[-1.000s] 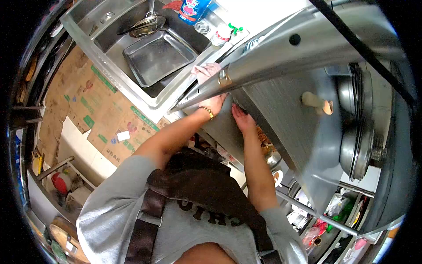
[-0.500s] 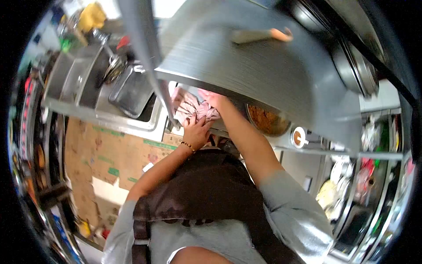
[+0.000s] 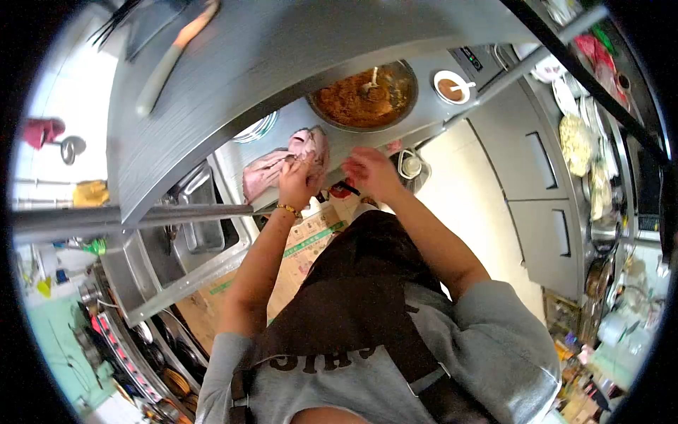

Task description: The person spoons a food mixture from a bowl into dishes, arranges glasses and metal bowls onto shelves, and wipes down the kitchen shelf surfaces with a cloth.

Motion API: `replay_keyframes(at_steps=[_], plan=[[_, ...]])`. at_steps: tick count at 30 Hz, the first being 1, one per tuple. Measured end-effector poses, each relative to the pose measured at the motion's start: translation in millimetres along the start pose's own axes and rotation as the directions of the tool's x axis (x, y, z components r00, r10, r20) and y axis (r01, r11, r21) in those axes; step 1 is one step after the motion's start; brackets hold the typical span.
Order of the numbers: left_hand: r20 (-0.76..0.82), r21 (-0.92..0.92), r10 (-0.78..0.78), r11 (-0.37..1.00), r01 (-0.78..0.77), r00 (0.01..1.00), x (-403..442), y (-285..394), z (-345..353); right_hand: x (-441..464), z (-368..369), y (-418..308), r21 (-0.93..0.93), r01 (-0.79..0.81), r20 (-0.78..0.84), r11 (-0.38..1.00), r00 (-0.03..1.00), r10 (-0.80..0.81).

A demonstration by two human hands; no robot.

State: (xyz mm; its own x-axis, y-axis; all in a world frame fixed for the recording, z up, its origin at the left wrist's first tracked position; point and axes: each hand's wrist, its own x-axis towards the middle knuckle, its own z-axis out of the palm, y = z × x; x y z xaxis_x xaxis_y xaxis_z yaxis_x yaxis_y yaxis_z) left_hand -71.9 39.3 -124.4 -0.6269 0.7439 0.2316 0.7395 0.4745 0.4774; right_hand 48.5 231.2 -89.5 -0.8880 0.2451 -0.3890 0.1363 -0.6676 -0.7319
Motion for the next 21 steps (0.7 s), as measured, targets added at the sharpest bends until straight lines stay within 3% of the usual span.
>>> replay_keyframes(at_steps=[2, 3, 4, 5, 8, 9, 11, 12, 13, 15, 16, 17, 18, 20, 21], plan=[[-0.024, 0.039, 0.02, 0.999, -0.019, 1.0, 14.9, -14.4, 15.9, 2.7, -31.3, -2.3, 0.015, 0.105, 0.0, 0.994, 0.994, -0.105], [-0.067, 0.078, 0.026, 0.997, -0.021, 0.997, 22.0, -17.2, 19.7, -4.3, -22.3, -27.1, 0.165, 0.109, -0.214, 0.98, 0.974, -0.073], [0.041, 0.093, -0.074, 0.993, 0.07, 0.996, 30.4, -14.8, 17.9, -4.4, -20.4, -43.8, 0.308, 0.142, -0.406, 0.941, 0.914, -0.005], [0.052, 0.107, -0.059, 0.993, 0.053, 0.997, 37.3, -14.7, 18.5, 3.9, -25.0, -48.4, 0.327, 0.153, -0.408, 0.932, 0.913, -0.007], [-0.089, 0.212, -0.053, 0.975, 0.07, 0.995, 59.1, -15.8, 26.2, 38.2, -32.3, -62.6, 0.104, 0.14, -0.371, 0.985, 0.924, -0.092], [-0.08, 0.22, -0.04, 0.974, 0.057, 0.996, 65.6, -16.1, 28.2, 49.3, -35.5, -59.8, 0.118, 0.148, -0.376, 0.982, 0.922, -0.094], [-0.13, 0.266, -0.133, 0.95, 0.164, 0.983, 76.9, -16.8, 30.6, 69.3, -45.4, -55.8, 0.088, 0.044, -0.345, 0.995, 0.938, -0.011], [-0.079, 0.231, -0.208, 0.948, 0.221, 0.975, 84.1, -13.6, 28.1, 67.9, -49.2, -59.9, 0.092, 0.051, -0.345, 0.994, 0.938, -0.016], [-0.028, 0.201, -0.282, 0.938, 0.282, 0.959, 91.3, -10.4, 25.5, 60.7, -51.0, -61.3, -0.043, 0.092, -0.375, 0.995, 0.921, -0.101], [-0.025, 0.58, -0.181, 0.798, 0.162, 0.983, 98.9, -21.4, 32.9, 46.0, -61.6, -60.7, -0.25, 0.131, -0.399, 0.959, 0.889, -0.225], [-0.019, 0.58, -0.22, 0.792, 0.19, 0.975, 108.0, -13.6, 28.5, 35.0, -77.1, -54.2, -0.319, 0.128, -0.403, 0.939, 0.878, -0.257], [0.015, 0.725, -0.244, 0.67, 0.157, 0.97, 111.3, -12.7, 28.8, 21.9, -99.4, -46.0, -0.407, 0.069, -0.36, 0.911, 0.905, -0.229], [-0.057, 0.681, -0.221, 0.704, 0.2, 0.974, 119.2, -18.9, 33.4, 5.9, -119.9, -39.6, -0.496, 0.012, -0.319, 0.868, 0.928, -0.195], [-0.134, 0.583, -0.276, 0.755, 0.301, 0.952, 138.9, -9.0, 38.5, -78.6, -92.3, -100.6, -0.175, -0.089, -0.483, 0.981, 0.876, -0.006], [-0.134, 0.58, -0.281, 0.755, 0.305, 0.95, 148.2, -11.9, 49.2, -98.0, -117.9, -90.0, -0.146, -0.038, -0.425, 0.989, 0.905, -0.028]])
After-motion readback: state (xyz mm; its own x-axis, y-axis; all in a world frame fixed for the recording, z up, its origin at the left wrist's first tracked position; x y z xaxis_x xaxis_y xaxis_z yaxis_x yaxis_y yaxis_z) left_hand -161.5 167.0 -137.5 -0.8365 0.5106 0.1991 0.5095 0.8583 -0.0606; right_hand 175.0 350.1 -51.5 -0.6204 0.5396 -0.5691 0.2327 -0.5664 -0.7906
